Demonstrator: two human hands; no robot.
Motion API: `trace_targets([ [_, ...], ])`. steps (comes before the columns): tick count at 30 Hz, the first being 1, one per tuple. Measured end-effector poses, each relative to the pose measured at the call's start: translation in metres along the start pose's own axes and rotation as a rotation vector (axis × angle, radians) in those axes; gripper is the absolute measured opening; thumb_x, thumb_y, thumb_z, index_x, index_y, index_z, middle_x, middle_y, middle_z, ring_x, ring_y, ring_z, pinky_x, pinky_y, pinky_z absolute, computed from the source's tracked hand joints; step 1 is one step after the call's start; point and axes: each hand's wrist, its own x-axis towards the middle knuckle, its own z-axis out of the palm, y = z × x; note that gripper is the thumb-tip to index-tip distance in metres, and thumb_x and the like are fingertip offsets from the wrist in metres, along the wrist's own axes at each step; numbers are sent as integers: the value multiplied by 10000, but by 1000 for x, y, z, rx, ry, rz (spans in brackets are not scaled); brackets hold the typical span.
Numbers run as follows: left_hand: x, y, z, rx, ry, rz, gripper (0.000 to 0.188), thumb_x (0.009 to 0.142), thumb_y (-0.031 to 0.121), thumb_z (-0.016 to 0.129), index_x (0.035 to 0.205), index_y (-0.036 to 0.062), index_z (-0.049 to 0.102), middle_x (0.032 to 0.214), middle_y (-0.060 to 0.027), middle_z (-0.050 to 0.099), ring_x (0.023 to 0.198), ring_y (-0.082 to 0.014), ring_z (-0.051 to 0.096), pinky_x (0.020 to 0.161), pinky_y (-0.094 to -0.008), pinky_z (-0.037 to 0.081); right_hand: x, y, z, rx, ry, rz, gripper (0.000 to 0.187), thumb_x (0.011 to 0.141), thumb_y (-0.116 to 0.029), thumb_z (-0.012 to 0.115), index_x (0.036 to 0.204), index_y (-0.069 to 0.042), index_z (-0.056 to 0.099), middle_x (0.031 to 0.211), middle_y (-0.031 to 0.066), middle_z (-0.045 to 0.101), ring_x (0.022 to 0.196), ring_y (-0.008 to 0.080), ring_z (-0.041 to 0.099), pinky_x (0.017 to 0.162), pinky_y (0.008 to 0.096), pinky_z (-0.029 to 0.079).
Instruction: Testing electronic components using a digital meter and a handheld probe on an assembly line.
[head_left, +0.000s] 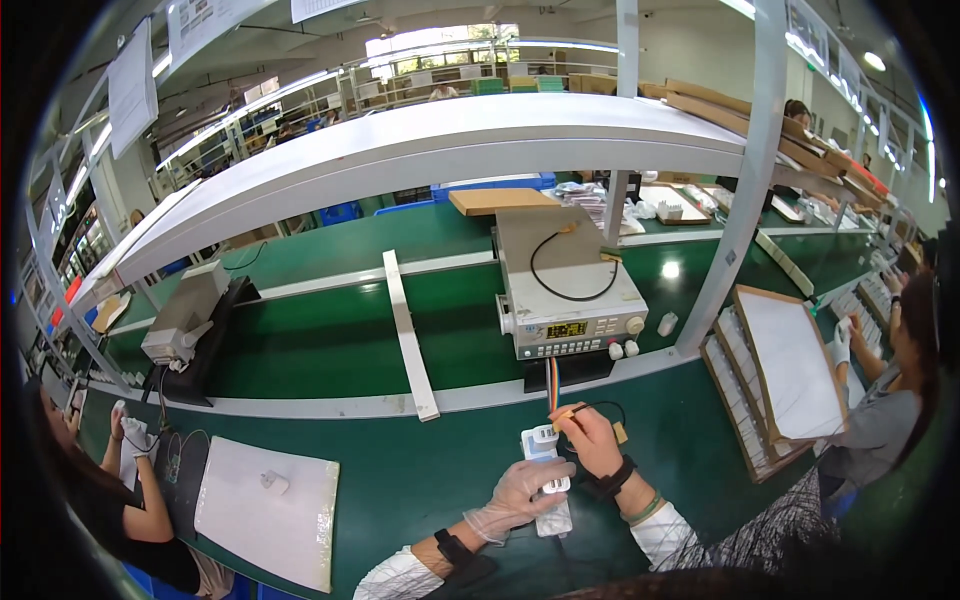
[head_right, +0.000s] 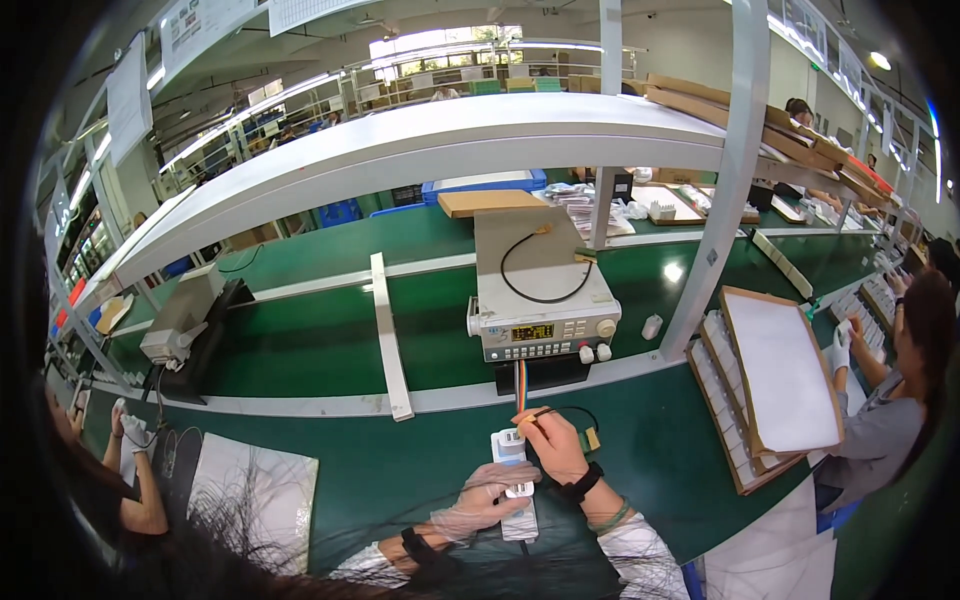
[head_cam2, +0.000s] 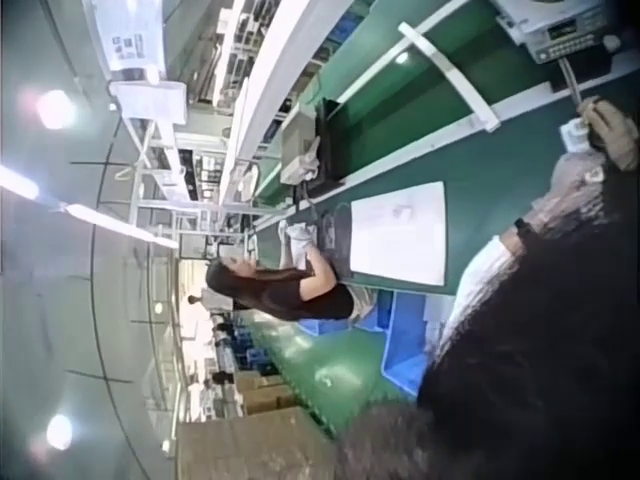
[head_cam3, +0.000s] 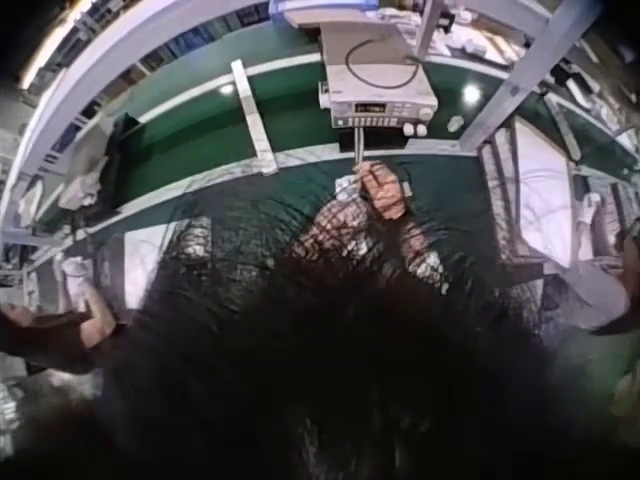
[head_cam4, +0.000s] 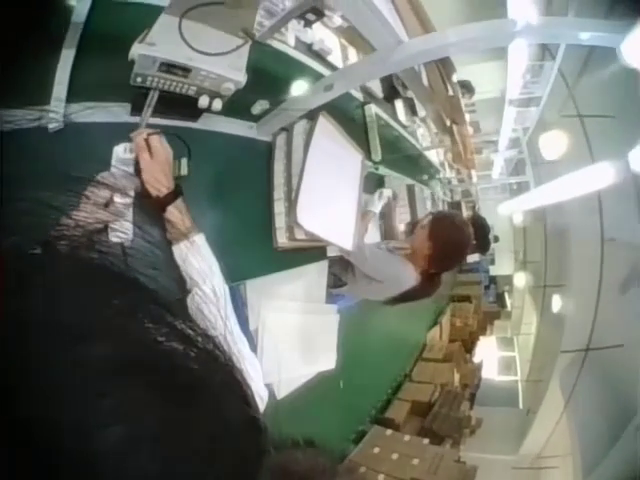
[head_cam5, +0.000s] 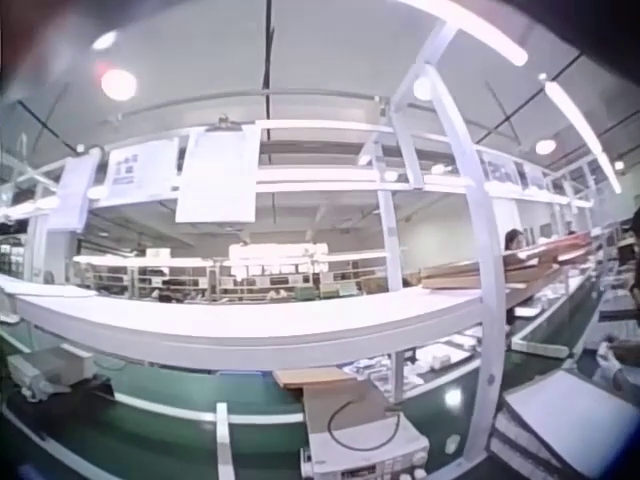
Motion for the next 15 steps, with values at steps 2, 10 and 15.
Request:
trace_targets([
  [2, 1, -2, 0, -184, -30, -61, 405, 847, 270, 656, 1210, 98, 596, 1154, -76, 647, 1136, -257, 576, 989, -401, 400, -1, -3, 4, -41, -31, 45, 132, 914, -100, 575, 964, -11, 660, 952, 93, 645, 821, 227, 627, 737, 311, 490],
  [10, -7, 0, 1, 91, 21, 36, 403, 809, 210, 701, 1181, 91, 604, 1110, -101, 641, 1060, -249, 598, 941, -377, 455, -8, 12, 13, -272, -63, -72, 146, 904, -137, 606, 993, -41, 669, 919, 106, 623, 819, 239, 623, 733, 312, 494],
  [15, 8, -12, -26, -616, 425, -104, 437, 800, 44, 646, 1228, 42, 563, 1072, -77, 567, 1039, -201, 517, 971, -356, 400, -15, 2, 16, -168, -33, 11, 176, 914, -153, 603, 1050, -55, 661, 832, 70, 581, 733, 201, 580, 709, 292, 482],
])
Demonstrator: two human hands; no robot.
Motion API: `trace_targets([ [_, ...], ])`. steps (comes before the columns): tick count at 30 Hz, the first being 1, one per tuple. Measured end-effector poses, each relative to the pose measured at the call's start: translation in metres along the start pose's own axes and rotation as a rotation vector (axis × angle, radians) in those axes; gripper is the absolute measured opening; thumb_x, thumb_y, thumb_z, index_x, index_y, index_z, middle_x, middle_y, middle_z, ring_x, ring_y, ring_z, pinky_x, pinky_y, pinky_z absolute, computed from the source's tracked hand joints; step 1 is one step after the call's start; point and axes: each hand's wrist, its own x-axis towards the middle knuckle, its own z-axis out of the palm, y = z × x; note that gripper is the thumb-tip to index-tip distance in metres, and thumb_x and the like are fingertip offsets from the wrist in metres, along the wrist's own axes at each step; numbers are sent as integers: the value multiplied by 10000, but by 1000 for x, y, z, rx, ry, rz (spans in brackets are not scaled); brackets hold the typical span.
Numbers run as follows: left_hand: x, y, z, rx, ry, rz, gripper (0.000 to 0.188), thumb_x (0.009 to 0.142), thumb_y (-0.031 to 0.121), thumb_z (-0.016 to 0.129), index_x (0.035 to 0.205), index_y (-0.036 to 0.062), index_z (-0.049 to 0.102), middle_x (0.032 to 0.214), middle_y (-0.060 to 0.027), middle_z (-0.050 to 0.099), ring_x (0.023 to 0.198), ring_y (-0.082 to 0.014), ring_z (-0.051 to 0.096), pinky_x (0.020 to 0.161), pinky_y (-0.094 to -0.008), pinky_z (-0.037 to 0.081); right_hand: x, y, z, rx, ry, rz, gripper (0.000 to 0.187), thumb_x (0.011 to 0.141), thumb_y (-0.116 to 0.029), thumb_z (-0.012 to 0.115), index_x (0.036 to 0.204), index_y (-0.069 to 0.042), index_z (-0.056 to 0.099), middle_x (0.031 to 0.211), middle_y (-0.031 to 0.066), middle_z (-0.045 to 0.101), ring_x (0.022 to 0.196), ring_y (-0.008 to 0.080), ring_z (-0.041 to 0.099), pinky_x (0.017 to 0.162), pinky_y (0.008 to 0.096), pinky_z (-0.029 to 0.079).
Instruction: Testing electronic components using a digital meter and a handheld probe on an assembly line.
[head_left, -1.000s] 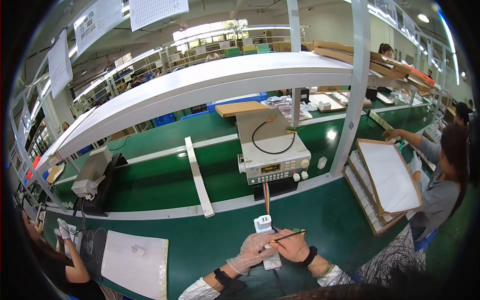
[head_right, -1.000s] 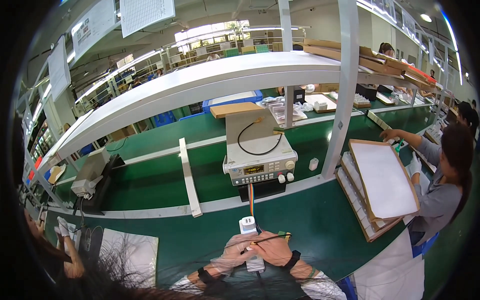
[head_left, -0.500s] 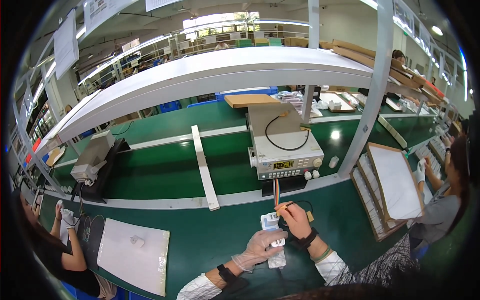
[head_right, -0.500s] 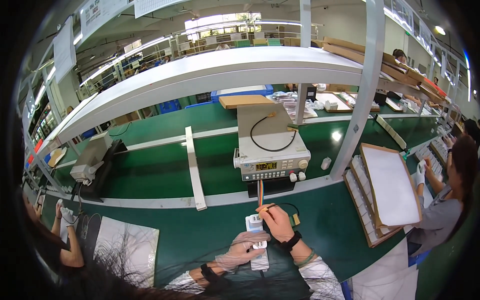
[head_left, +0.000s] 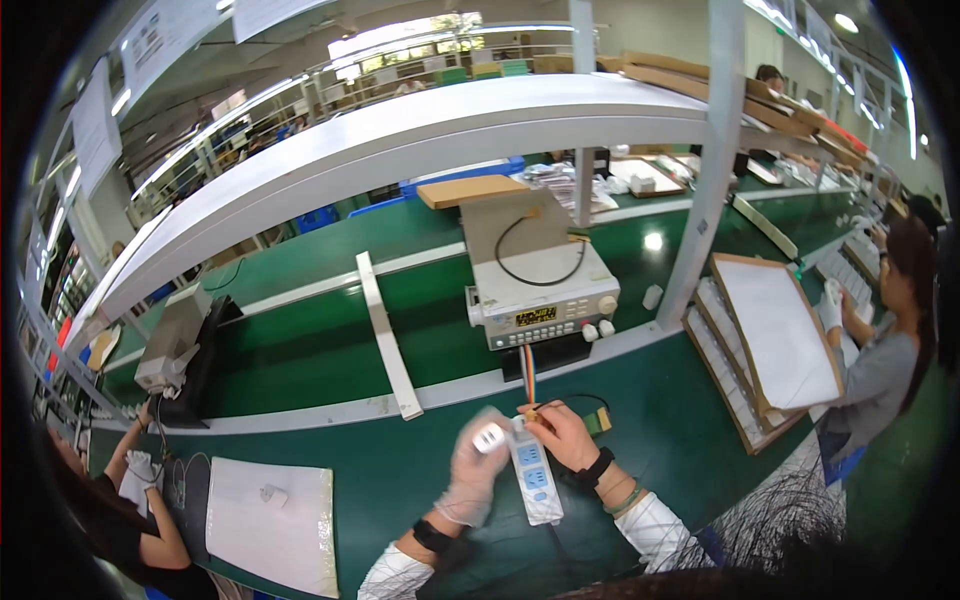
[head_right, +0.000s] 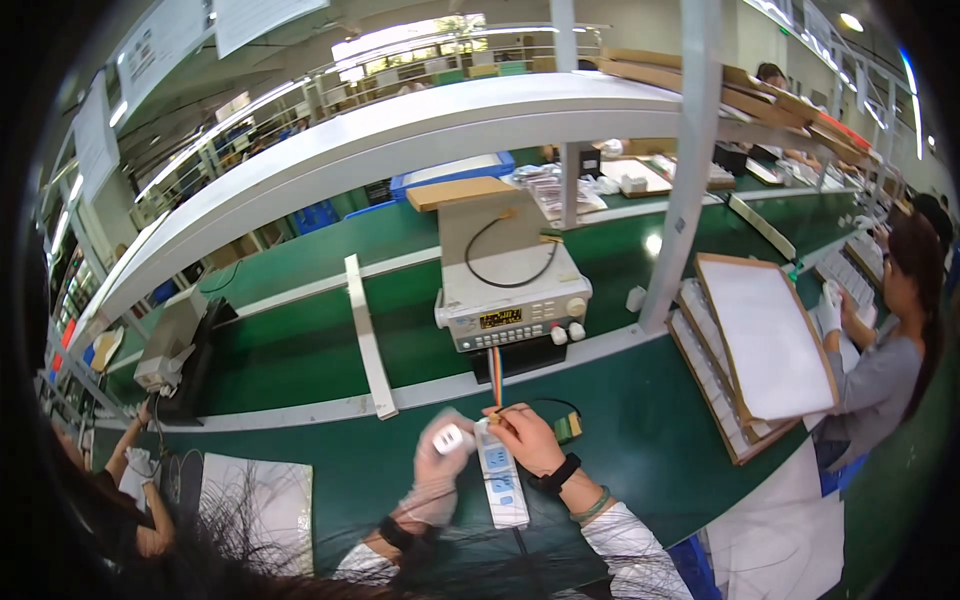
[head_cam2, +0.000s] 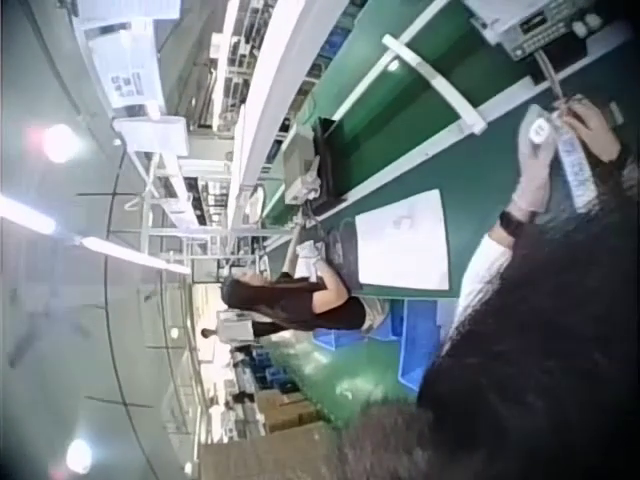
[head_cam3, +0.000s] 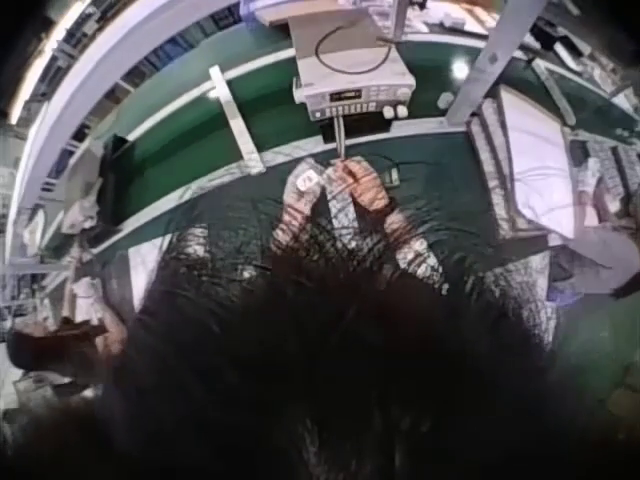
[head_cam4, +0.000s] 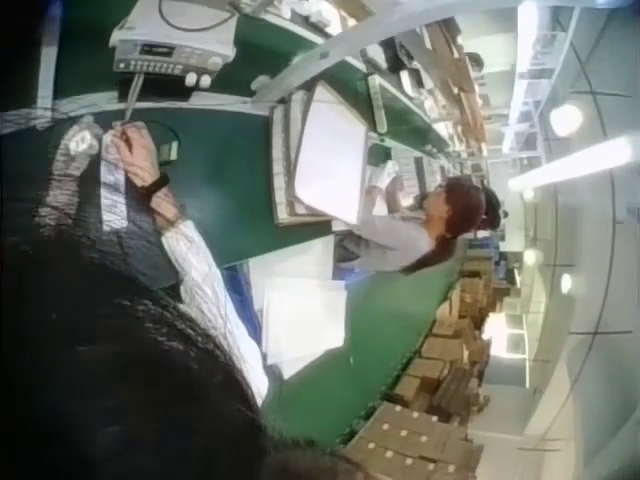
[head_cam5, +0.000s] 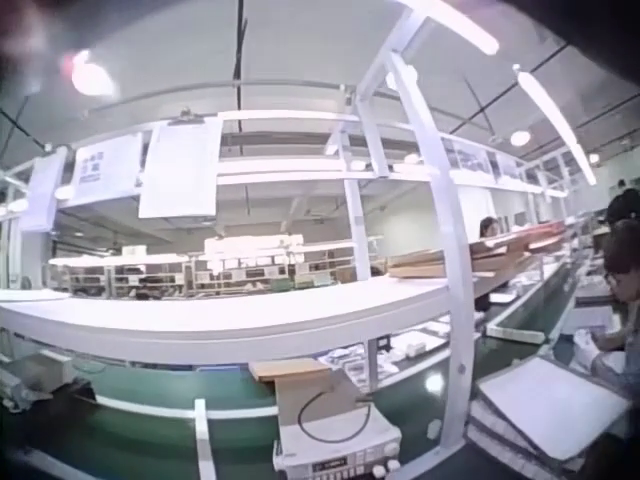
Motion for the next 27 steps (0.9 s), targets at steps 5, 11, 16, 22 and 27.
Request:
trace_targets([
  [5, 72, -24, -72, 1006, 122, 220, 448, 828, 71, 598, 1268, 26, 528, 1204, -219, 482, 1086, -325, 531, 949, -383, 437, -23, -12, -41, 282, 28, 267, 177, 908, -113, 619, 1066, -39, 653, 782, 3, 540, 673, 124, 513, 667, 238, 443],
  [11, 148, -1, -65, 1397, -39, -360, 442, 829, 173, 611, 1245, 38, 549, 1152, -248, 617, 1060, -390, 602, 893, -432, 490, -47, -31, -114, 896, 419, 253, 170, 979, -195, 525, 1042, -57, 603, 720, -42, 448, 611, 59, 408, 572, 206, 344],
  [16, 140, -23, -84, 1465, 97, -3, 393, 844, 197, 612, 1205, 44, 580, 1206, -205, 597, 1107, -366, 573, 927, -414, 472, -53, -48, -140, 1356, 653, 141, 189, 1024, -225, 433, 980, -85, 552, 652, -55, 350, 558, 66, 316, 519, 232, 291],
  [22, 66, 39, -6, 633, 195, 381, 312, 818, 82, 643, 1124, 38, 604, 1133, -100, 614, 1073, -238, 571, 940, -360, 441, -47, -48, -133, 1566, 715, 18, 177, 1032, -203, 414, 974, -95, 542, 632, -54, 329, 549, 74, 315, 520, 234, 300],
  [27, -4, 70, 41, 329, -424, 61, 467, 814, 165, 717, 1231, 43, 545, 1121, -74, 619, 1039, -200, 585, 928, -324, 440, -30, -65, -108, 1543, 707, -37, 179, 1031, -204, 418, 973, -88, 541, 623, -52, 326, 538, 73, 305, 514, 234, 293],
])
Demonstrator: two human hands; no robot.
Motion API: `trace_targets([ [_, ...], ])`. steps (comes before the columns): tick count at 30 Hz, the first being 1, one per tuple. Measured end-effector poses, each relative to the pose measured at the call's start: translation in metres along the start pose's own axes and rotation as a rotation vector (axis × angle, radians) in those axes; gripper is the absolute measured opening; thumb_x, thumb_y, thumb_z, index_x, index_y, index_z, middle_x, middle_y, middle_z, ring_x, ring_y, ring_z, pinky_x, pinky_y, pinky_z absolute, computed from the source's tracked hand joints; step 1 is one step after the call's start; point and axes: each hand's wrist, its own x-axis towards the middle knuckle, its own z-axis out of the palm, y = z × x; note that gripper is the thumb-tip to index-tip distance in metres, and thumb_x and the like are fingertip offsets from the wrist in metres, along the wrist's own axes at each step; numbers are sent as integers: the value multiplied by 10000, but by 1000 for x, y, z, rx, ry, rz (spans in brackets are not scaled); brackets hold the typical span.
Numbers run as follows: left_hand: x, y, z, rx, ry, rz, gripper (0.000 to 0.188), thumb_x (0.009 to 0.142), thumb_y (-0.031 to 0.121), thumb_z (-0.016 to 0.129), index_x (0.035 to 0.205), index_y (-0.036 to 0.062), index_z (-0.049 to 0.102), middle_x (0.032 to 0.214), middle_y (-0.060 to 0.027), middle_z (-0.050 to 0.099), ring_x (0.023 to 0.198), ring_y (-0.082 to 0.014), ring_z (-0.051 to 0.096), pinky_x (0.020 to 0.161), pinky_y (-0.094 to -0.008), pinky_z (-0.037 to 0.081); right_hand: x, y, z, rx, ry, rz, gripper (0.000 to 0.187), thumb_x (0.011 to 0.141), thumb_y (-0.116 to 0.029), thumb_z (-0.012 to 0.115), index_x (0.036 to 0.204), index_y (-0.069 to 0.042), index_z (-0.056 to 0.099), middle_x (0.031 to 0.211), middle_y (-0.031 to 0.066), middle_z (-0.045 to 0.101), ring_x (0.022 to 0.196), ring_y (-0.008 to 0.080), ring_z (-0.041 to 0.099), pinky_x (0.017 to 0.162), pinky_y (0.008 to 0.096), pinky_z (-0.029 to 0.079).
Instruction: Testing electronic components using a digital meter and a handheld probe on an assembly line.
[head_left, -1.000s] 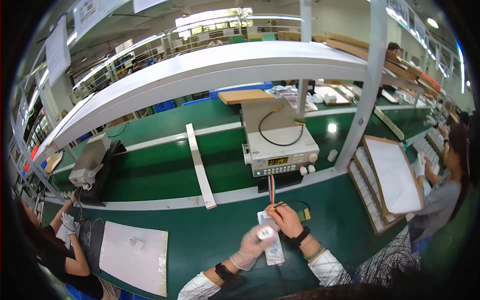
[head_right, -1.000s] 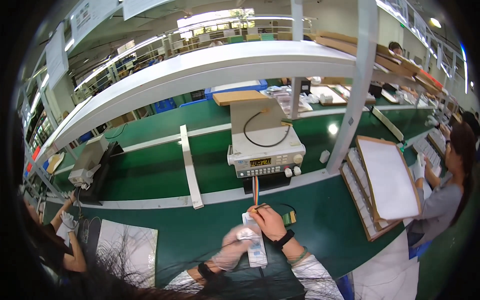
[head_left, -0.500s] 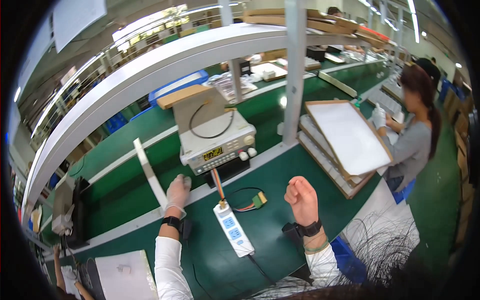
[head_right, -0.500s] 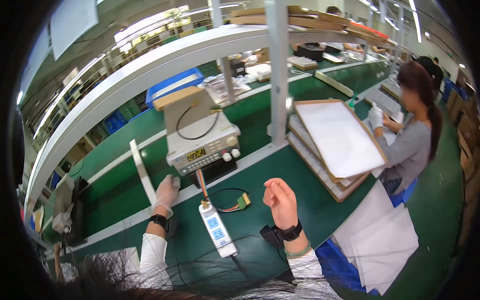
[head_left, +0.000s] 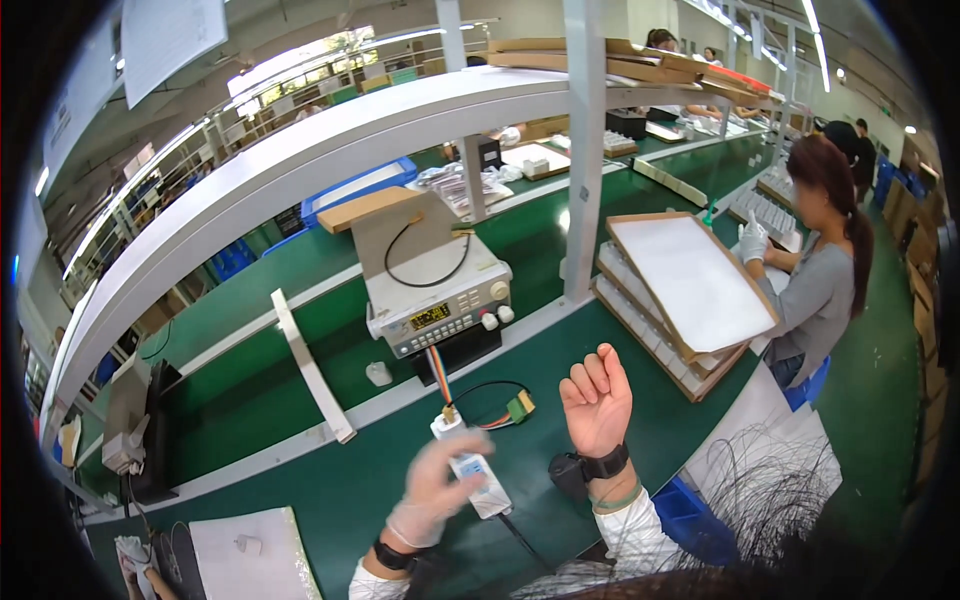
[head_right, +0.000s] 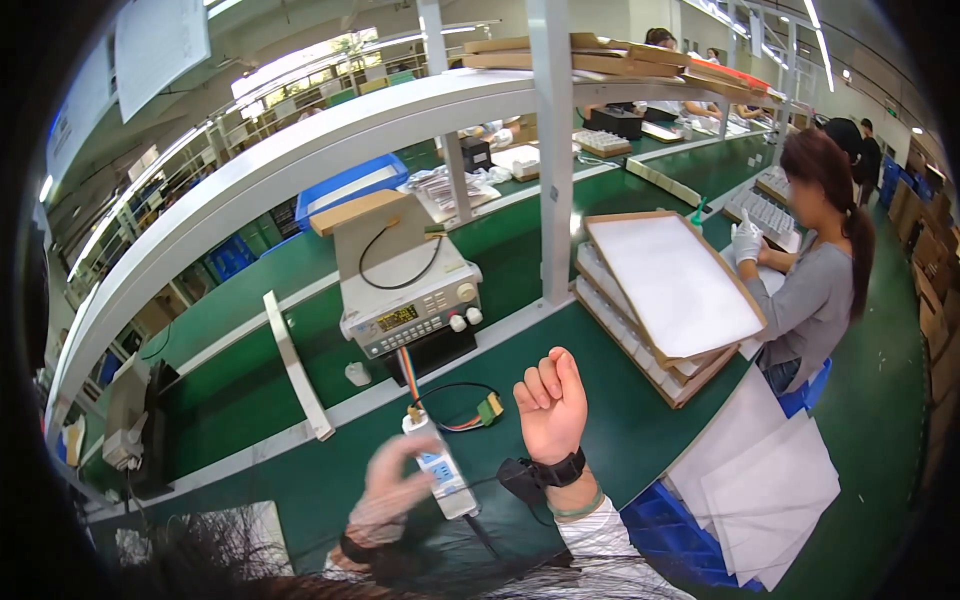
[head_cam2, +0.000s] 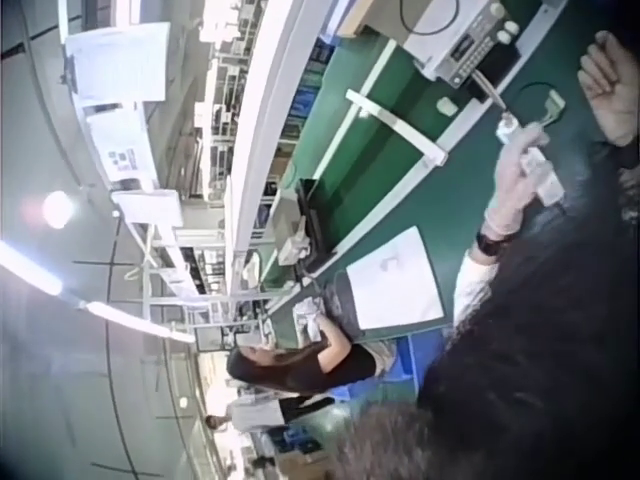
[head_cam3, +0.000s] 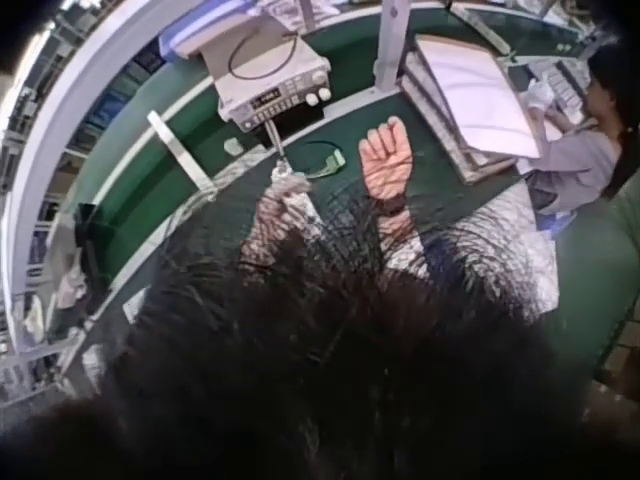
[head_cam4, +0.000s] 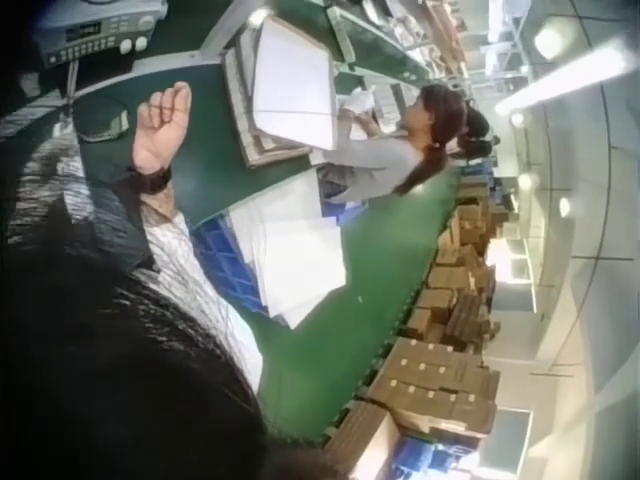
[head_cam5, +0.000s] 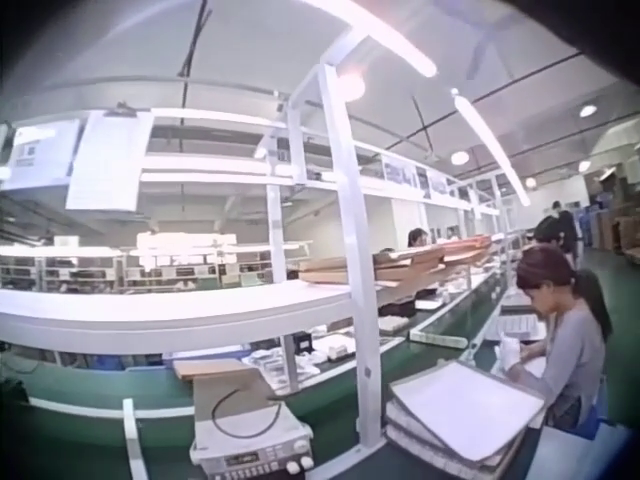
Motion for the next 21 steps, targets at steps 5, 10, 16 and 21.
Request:
trace_targets([
  [5, -12, 19, 46, -195, -241, -195, 682, 809, 241, 773, 1363, 49, 424, 1204, -68, 575, 1122, -175, 544, 965, -317, 418, -14, 27, 15, -349, -57, -236, 177, 1026, -193, 428, 970, -64, 535, 616, -47, 306, 532, 66, 293, 512, 233, 271],
  [10, -18, 9, 68, -478, -259, -342, 658, 835, 175, 750, 1377, 53, 398, 1231, -49, 549, 1156, -149, 511, 1013, -317, 389, -26, 42, 15, -473, -135, -284, 171, 1023, -175, 433, 968, -45, 530, 612, -46, 299, 536, 62, 289, 514, 232, 255],
  [16, -24, -5, 77, -746, -143, -480, 545, 848, 114, 724, 1315, 59, 449, 1193, -35, 557, 1145, -131, 516, 1011, -302, 400, -33, 52, 5, -586, -114, -269, 169, 1020, -172, 443, 968, -33, 525, 606, -47, 317, 536, 64, 291, 518, 237, 259],
  [21, -31, -6, 80, -694, -77, -431, 501, 833, 97, 738, 1262, 72, 481, 1162, -37, 563, 1103, -126, 545, 966, -287, 441, -36, 55, 8, -759, -187, -311, 182, 1015, -192, 463, 962, -28, 520, 606, -45, 324, 538, 65, 296, 519, 243, 257],
])
